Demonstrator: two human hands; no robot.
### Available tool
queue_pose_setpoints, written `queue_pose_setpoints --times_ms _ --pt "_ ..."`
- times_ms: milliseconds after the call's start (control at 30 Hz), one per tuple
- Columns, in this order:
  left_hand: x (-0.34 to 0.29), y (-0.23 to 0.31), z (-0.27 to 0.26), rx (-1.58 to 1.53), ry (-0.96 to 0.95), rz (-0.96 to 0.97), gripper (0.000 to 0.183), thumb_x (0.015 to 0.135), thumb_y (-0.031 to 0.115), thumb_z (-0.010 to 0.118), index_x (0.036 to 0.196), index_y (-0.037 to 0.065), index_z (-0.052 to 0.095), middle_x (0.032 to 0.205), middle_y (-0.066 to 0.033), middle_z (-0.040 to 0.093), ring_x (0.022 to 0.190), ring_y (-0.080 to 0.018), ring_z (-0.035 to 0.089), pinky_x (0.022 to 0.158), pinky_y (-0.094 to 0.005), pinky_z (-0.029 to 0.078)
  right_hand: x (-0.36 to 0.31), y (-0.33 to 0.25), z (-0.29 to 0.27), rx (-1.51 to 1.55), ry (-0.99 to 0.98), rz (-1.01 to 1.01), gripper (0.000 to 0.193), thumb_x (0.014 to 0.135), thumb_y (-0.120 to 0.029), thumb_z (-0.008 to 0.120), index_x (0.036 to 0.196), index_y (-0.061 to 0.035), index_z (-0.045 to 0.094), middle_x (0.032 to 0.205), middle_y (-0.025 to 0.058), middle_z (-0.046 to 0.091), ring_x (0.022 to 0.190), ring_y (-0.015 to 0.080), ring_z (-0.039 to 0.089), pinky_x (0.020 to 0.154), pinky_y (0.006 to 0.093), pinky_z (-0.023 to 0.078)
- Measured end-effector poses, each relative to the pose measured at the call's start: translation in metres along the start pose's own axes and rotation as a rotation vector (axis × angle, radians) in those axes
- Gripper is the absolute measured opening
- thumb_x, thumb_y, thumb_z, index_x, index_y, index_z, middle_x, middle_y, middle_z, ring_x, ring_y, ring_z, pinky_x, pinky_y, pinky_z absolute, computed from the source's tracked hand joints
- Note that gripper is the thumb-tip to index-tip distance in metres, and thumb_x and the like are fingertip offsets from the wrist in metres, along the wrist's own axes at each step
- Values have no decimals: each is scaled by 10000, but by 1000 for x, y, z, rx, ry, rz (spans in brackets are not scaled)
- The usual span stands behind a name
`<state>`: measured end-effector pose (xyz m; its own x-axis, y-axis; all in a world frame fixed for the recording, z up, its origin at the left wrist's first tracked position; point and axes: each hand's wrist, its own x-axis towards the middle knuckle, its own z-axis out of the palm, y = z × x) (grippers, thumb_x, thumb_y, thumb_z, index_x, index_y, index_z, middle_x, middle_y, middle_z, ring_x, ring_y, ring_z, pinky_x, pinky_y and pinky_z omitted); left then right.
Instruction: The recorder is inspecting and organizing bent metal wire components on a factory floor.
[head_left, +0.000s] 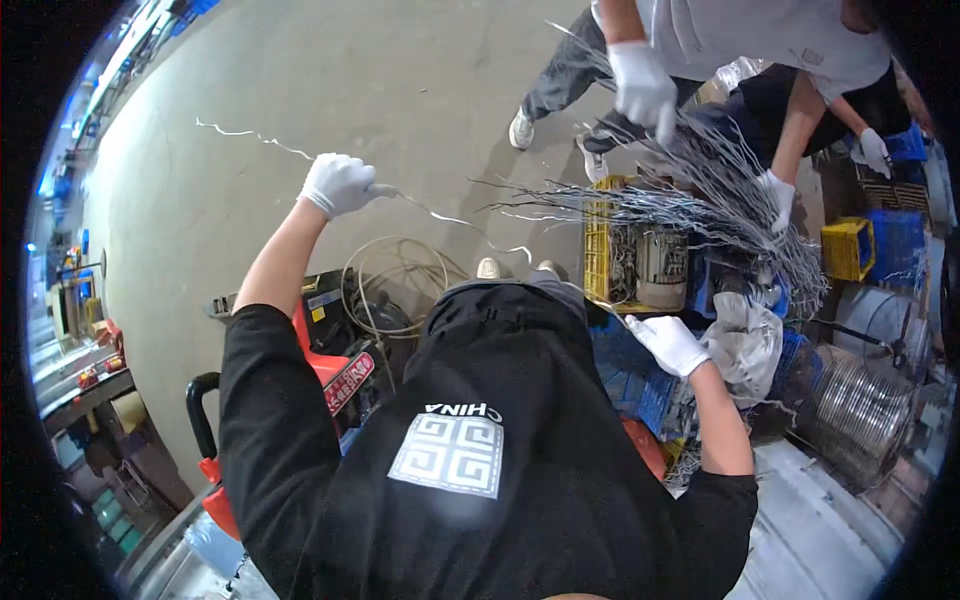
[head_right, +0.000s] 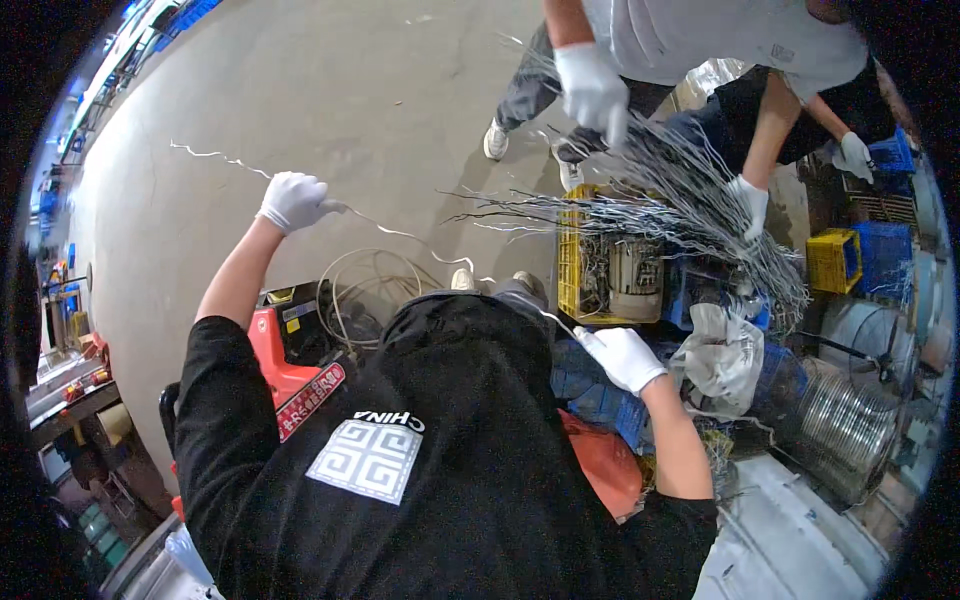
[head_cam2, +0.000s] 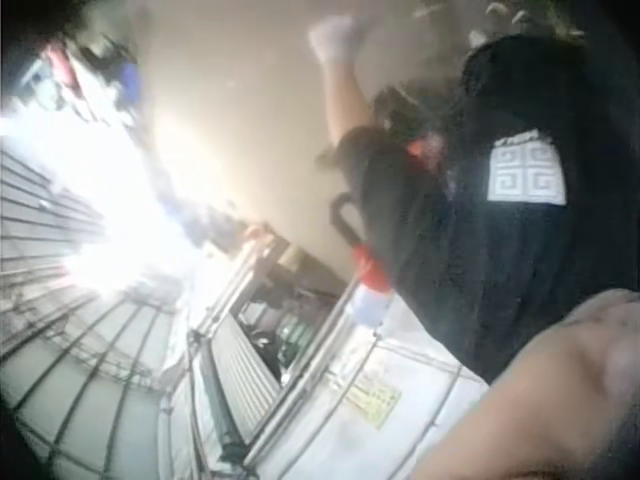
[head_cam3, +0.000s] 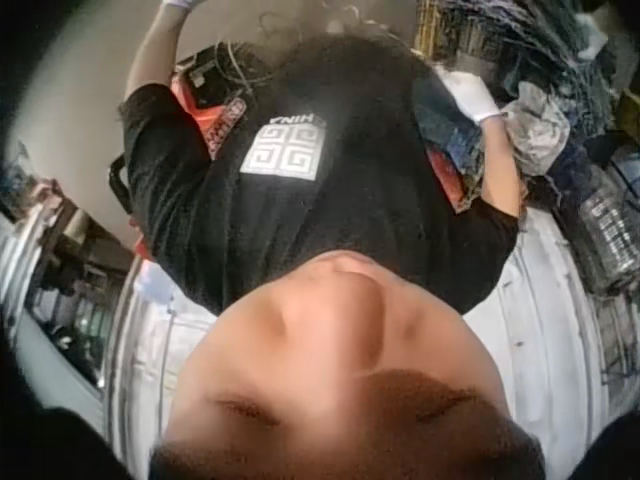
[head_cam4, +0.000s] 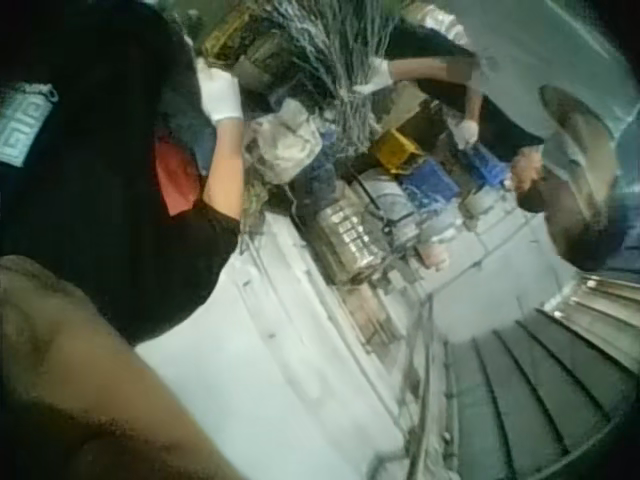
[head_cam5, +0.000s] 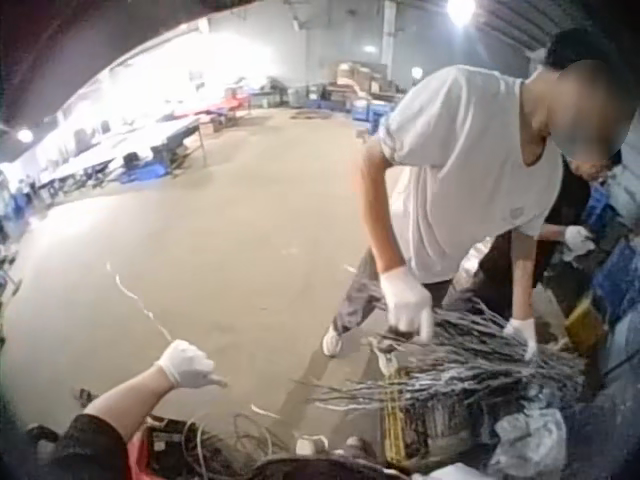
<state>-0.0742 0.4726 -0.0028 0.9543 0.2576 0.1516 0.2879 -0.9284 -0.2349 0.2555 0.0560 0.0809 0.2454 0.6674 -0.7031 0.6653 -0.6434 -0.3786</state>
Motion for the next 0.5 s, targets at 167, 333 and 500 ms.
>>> queue_pose_setpoints --times_ms 167,333,500 --pt "20 28 23 -2 18 -36 453 692 546 613 500 146 522 483 -16 492 464 -230 521 453 -345 401 0 50 21 20 60 78 578 903 -486 403 745 36 592 713 188 618 638 389 531 612 426 409" --pt "13 7 37 -38 41 4 410 725 492 610 528 140 534 512 -30 527 469 -242 533 448 -353 410 -31 97 39 120 33 165 556 902 -465 430 675 27 551 611 166 552 538 315 442 570 396 395" --pt "26 5 42 45 -310 -94 398 718 498 608 573 134 539 540 -47 553 478 -260 537 455 -370 426 -48 83 43 127 288 224 546 883 -455 468 613 17 512 557 173 504 503 289 411 548 404 383"
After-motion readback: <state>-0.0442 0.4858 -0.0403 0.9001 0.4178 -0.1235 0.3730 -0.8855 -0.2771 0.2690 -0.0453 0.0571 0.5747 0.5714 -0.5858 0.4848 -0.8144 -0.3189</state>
